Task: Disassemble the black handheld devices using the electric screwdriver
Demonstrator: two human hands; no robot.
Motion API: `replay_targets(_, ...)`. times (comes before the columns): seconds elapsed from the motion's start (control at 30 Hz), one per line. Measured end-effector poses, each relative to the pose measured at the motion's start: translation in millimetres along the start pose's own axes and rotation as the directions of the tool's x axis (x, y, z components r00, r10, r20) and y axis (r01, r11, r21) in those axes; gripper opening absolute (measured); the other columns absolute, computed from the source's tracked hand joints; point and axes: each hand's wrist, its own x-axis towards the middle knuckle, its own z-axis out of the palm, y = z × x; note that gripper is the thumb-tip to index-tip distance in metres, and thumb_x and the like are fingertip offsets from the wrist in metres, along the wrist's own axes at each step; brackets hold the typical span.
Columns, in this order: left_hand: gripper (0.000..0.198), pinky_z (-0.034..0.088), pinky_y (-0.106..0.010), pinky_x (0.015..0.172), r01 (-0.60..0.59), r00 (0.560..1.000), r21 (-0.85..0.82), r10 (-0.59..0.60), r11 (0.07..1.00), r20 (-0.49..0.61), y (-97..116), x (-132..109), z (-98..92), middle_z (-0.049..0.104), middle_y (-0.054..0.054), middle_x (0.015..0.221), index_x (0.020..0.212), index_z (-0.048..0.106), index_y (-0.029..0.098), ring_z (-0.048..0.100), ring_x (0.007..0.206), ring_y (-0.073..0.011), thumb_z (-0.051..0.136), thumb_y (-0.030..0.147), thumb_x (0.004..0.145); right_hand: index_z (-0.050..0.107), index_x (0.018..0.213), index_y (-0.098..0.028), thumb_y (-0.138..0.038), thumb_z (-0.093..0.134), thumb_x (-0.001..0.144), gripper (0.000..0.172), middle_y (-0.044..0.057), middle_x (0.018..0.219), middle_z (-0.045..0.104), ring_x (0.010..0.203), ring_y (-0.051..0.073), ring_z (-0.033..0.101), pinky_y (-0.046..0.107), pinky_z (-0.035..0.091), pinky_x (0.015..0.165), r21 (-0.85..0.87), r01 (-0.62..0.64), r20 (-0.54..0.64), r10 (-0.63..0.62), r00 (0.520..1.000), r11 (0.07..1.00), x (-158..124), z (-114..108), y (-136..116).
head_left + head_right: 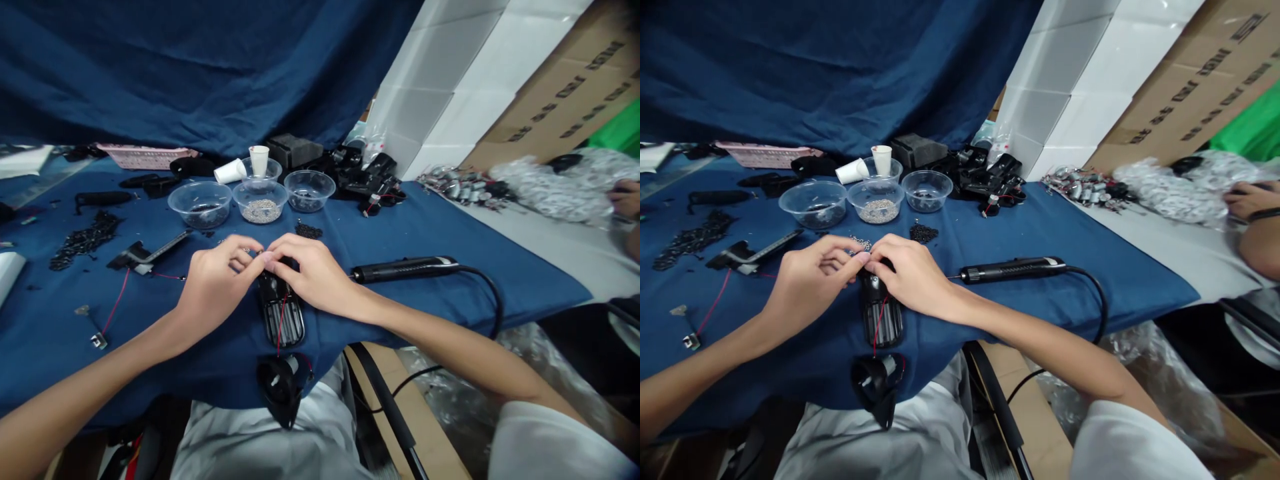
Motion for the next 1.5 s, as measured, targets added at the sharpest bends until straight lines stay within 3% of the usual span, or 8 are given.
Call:
replay_targets(0.1, 0.068, 0.054, -0.033, 0.065, 0.117, 0.985, 0.032, -0.12, 0.993, 0.122, -3.9, -1.9, 1.2, 0.077, 0.002, 0.083, 0.128, 0.063, 0.02, 0.073, 0.062, -0.0203, 0.079, 0.07, 0.085, 0.071, 0.087, -0.02, -0.021, 0.067, 0.105, 0.019, 0.009, 0.113, 0.081, 0.11, 0.023, 0.076, 0.04, 0.055, 0.103, 0.152, 0.002, -0.094, 0.013, 0.995, 0.988, 7.6, 3.0, 10.1)
replay_targets(0.27, 0.05, 0.042, -0.029, 0.056, 0.282, 0.903, -0.136, -0.214, 0.95, 0.373, -16.1, 3.2, 7.6, 0.063, 0.006, 0.065, 0.102, 0.059, 0.024, 0.062, 0.058, -0.0188, 0.072, 0.071, 0.091, 0.068, 0.088, -0.021, -0.032, 0.067, 0.107, 0.022, 0.01, 0.119, 0.078, 0.116, 0.023, 0.075, 0.041, 0.058, 0.102, 0.222, 0.021, -0.185, 0.021, 0.982, 0.975, 11.7, 4.3, 17.8)
replay_targets(0.57, 0.06, 0.061, -0.036, 0.055, 0.577, 0.781, -0.431, -0.313, 0.694, 0.54, -9.5, -2.3, 14.8, 0.077, -0.001, 0.078, 0.131, 0.048, 0.026, 0.08, 0.065, -0.0283, 0.059, 0.078, 0.102, 0.065, 0.103, -0.023, -0.02, 0.063, 0.11, 0.008, 0.011, 0.121, 0.071, 0.113, 0.021, 0.073, 0.042, 0.065, 0.099, -0.059, 0.261, -0.368, -0.264, 0.891, 0.963, -6.8, 4.0, 17.8)
replay_targets(0.8, 0.083, 0.069, -0.043, 0.087, 0.185, 0.949, -0.317, -0.085, 0.93, 0.305, -20.9, -10.1, 26.2, 0.078, -0.01, 0.129, 0.142, 0.052, 0.025, 0.079, 0.117, -0.0339, 0.092, 0.05, 0.074, 0.062, 0.106, -0.022, -0.024, 0.06, 0.115, 0.009, 0.011, 0.127, 0.081, 0.11, 0.018, 0.08, 0.027, 0.069, 0.076, 0.065, 0.203, -0.335, -0.171, 0.927, 0.977, -3.1, 3.0, 12.1)
replay_targets(1.03, 0.033, 0.045, -0.034, 0.057, 0.207, 0.893, 0.073, -0.219, 0.976, 0.394, -0.8, -15.4, 6.8, 0.069, 0.003, 0.069, 0.095, 0.062, 0.026, 0.067, 0.061, -0.0225, 0.073, 0.054, 0.084, 0.064, 0.111, -0.019, -0.01, 0.054, 0.114, 0.014, 0.013, 0.118, 0.083, 0.109, 0.019, 0.082, 0.032, 0.069, 0.095, -0.481, 0.363, -0.26, -0.525, 0.81, 0.798, 6.8, -16.5, -9.8)
replay_targets(1.13, 0.049, 0.037, -0.035, 0.058, 0.149, 0.843, 0.154, -0.207, 0.977, 0.496, 7.7, -23.4, -6.0, 0.06, 0.001, 0.056, 0.063, 0.053, 0.026, 0.058, 0.054, -0.0193, 0.055, 0.059, 0.099, 0.064, 0.111, -0.019, -0.008, 0.052, 0.114, 0.015, 0.013, 0.116, 0.083, 0.107, 0.019, 0.081, 0.031, 0.069, 0.095, -0.576, 0.366, -0.218, -0.569, 0.793, 0.731, 12.3, -20.1, -19.5)
replay_targets(1.27, 0.056, 0.053, -0.034, 0.071, 0.333, 0.824, -0.08, -0.248, 0.94, 0.51, 17.2, -44.3, -10.6, 0.081, -0.002, 0.085, 0.089, 0.077, 0.025, 0.076, 0.078, -0.0237, 0.056, 0.076, 0.1, 0.064, 0.112, -0.017, -0.005, 0.05, 0.113, 0.018, 0.013, 0.114, 0.081, 0.103, 0.021, 0.081, 0.032, 0.068, 0.09, -0.668, 0.352, -0.222, -0.628, 0.746, 0.655, 26.7, -23.1, -32.8)
replay_targets(1.5, 0.026, 0.038, -0.037, 0.068, 0.149, 0.903, 0.418, -0.295, 0.896, 0.312, 31.6, -69.8, 18.7, 0.071, -0.004, 0.084, 0.093, 0.064, 0.024, 0.071, 0.076, -0.0282, 0.069, 0.049, 0.098, 0.062, 0.109, -0.019, -0.011, 0.043, 0.117, 0.022, 0.011, 0.111, 0.078, 0.102, 0.025, 0.079, 0.037, 0.068, 0.082, -0.697, 0.335, -0.228, -0.639, 0.734, 0.634, 56.8, -21.6, -40.0)
